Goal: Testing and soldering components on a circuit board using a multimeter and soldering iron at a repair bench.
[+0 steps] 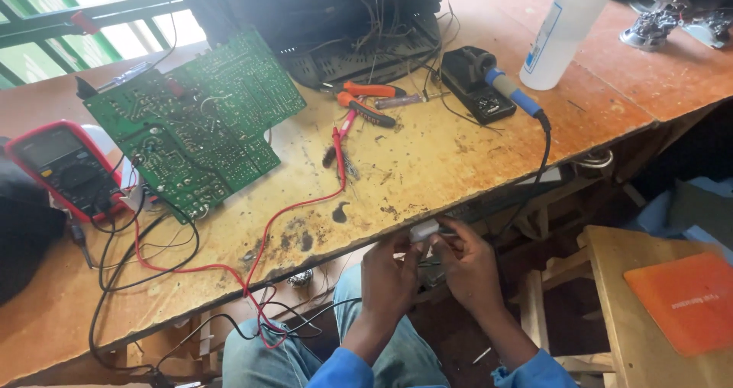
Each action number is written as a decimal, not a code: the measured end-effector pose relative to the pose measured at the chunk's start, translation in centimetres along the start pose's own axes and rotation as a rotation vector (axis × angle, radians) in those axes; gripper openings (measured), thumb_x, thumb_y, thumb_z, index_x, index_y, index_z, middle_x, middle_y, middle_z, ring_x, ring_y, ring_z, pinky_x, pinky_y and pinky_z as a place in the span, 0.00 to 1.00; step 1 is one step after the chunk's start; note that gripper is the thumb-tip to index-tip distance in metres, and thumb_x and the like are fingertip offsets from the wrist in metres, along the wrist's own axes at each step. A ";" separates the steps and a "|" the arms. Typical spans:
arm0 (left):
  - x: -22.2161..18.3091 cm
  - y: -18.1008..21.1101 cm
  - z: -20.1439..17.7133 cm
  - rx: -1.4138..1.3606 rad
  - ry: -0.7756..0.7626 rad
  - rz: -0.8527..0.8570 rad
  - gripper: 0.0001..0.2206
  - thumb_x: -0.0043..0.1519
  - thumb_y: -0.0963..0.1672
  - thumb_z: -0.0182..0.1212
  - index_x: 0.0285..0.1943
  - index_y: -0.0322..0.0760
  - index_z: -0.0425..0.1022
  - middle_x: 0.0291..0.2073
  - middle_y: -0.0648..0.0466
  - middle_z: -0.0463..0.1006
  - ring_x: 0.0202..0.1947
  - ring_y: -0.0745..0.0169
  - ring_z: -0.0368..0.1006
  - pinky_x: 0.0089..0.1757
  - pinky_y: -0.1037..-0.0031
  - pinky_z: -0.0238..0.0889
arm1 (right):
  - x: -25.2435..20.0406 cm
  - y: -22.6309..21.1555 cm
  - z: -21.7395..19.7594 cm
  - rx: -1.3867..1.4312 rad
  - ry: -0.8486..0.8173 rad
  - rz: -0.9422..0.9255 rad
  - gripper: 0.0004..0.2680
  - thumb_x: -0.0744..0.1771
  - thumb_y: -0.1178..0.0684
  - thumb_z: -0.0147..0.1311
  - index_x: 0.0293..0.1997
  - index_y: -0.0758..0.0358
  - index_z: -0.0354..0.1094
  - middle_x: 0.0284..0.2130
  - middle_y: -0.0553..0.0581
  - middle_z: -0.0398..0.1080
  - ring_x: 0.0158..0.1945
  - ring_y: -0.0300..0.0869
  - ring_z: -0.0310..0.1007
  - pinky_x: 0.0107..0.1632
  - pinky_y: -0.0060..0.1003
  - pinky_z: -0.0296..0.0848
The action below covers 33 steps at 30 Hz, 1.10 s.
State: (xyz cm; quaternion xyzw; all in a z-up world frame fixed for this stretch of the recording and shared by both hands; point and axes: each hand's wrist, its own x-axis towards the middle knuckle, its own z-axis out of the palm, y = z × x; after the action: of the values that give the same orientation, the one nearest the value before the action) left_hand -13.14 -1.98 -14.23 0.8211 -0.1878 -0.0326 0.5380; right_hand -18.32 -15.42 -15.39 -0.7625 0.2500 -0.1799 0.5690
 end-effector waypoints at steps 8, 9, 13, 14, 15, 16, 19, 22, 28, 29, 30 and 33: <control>0.2 0.1 0.1 -0.038 0.016 0.036 0.13 0.63 0.50 0.55 0.44 0.40 0.81 0.37 0.51 0.87 0.38 0.51 0.84 0.35 0.62 0.75 | 0.3 -1.7 -0.2 0.010 -0.009 0.057 0.18 0.64 0.43 0.57 0.57 0.59 0.74 0.39 0.60 0.83 0.43 0.41 0.83 0.42 0.35 0.77; 0.4 -0.1 0.1 -0.034 0.018 0.041 0.14 0.63 0.50 0.55 0.43 0.40 0.81 0.37 0.53 0.87 0.37 0.51 0.84 0.35 0.62 0.74 | 0.5 -1.6 0.1 0.030 0.017 0.050 0.15 0.64 0.47 0.59 0.54 0.61 0.76 0.35 0.59 0.83 0.39 0.39 0.82 0.40 0.34 0.76; 0.8 -4.6 2.8 0.027 0.182 0.187 0.07 0.63 0.46 0.59 0.40 0.45 0.82 0.32 0.53 0.85 0.30 0.51 0.80 0.33 0.64 0.72 | 1.1 0.3 0.1 -0.132 0.018 0.012 0.17 0.63 0.43 0.59 0.54 0.58 0.77 0.34 0.58 0.83 0.37 0.37 0.80 0.40 0.33 0.72; 0.9 -5.1 3.1 0.027 0.195 0.208 0.08 0.63 0.47 0.59 0.41 0.42 0.81 0.32 0.51 0.85 0.32 0.45 0.80 0.35 0.59 0.71 | 1.5 1.4 0.1 -0.156 0.039 -0.067 0.14 0.64 0.46 0.60 0.51 0.60 0.77 0.37 0.57 0.83 0.41 0.38 0.80 0.44 0.34 0.72; 1.0 -5.7 3.6 0.027 0.208 0.229 0.09 0.64 0.47 0.59 0.42 0.40 0.80 0.32 0.49 0.85 0.33 0.40 0.80 0.38 0.53 0.69 | 2.0 2.6 0.1 -0.177 0.062 -0.147 0.11 0.65 0.49 0.60 0.49 0.62 0.78 0.39 0.56 0.82 0.45 0.39 0.80 0.49 0.35 0.72; 1.0 -5.5 3.2 0.037 0.229 0.222 0.09 0.64 0.47 0.59 0.42 0.40 0.80 0.32 0.49 0.85 0.33 0.40 0.80 0.38 0.53 0.69 | 2.1 2.9 0.3 -0.171 0.040 -0.157 0.11 0.65 0.49 0.60 0.49 0.62 0.78 0.39 0.56 0.82 0.45 0.39 0.80 0.49 0.35 0.72; 1.3 -5.1 2.6 0.075 0.139 0.165 0.11 0.63 0.47 0.55 0.42 0.40 0.80 0.33 0.49 0.85 0.35 0.38 0.80 0.40 0.51 0.68 | 2.8 4.0 0.8 -0.250 0.064 -0.200 0.09 0.66 0.48 0.61 0.42 0.63 0.78 0.36 0.54 0.83 0.43 0.39 0.83 0.48 0.34 0.73; 1.5 -5.1 2.8 -0.033 0.135 0.048 0.11 0.64 0.51 0.60 0.42 0.44 0.82 0.32 0.52 0.85 0.33 0.49 0.83 0.37 0.60 0.73 | 2.8 4.5 1.6 -0.141 0.135 -0.095 0.11 0.66 0.51 0.62 0.49 0.68 0.76 0.38 0.64 0.81 0.43 0.45 0.81 0.50 0.37 0.75; 2.5 -7.3 4.0 0.086 0.234 0.133 0.11 0.63 0.49 0.62 0.46 0.42 0.82 0.34 0.44 0.83 0.32 0.36 0.79 0.36 0.49 0.70 | 2.3 3.2 2.8 -0.171 0.302 -0.096 0.13 0.65 0.48 0.68 0.46 0.68 0.77 0.33 0.61 0.79 0.39 0.42 0.79 0.46 0.36 0.73; 2.5 -7.1 3.9 0.116 0.250 0.202 0.14 0.63 0.48 0.61 0.54 0.40 0.79 0.47 0.42 0.80 0.47 0.33 0.73 0.48 0.49 0.62 | 2.3 3.3 3.0 -0.104 0.313 -0.093 0.09 0.66 0.54 0.67 0.45 0.69 0.77 0.33 0.61 0.78 0.39 0.41 0.78 0.44 0.34 0.73; 2.5 -6.9 3.8 0.149 0.265 0.269 0.19 0.62 0.46 0.61 0.63 0.38 0.75 0.60 0.39 0.76 0.61 0.31 0.66 0.61 0.50 0.54 | 2.4 3.3 3.3 -0.037 0.321 -0.089 0.06 0.67 0.60 0.66 0.45 0.71 0.76 0.32 0.61 0.78 0.38 0.39 0.77 0.43 0.32 0.73; -5.4 -8.5 5.1 0.174 0.088 0.265 0.19 0.63 0.48 0.58 0.63 0.41 0.74 0.60 0.43 0.76 0.60 0.36 0.69 0.59 0.53 0.57 | 4.3 3.7 0.7 -1.009 0.074 0.182 0.14 0.63 0.30 0.50 0.39 0.36 0.82 0.39 0.48 0.84 0.50 0.50 0.82 0.52 0.41 0.76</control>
State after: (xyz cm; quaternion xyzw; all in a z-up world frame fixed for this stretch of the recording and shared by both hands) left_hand -17.12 -1.62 -24.78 0.8333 -0.2729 0.0910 0.4721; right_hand -15.05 -18.26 -19.23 -0.9104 0.3911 -0.0134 0.1341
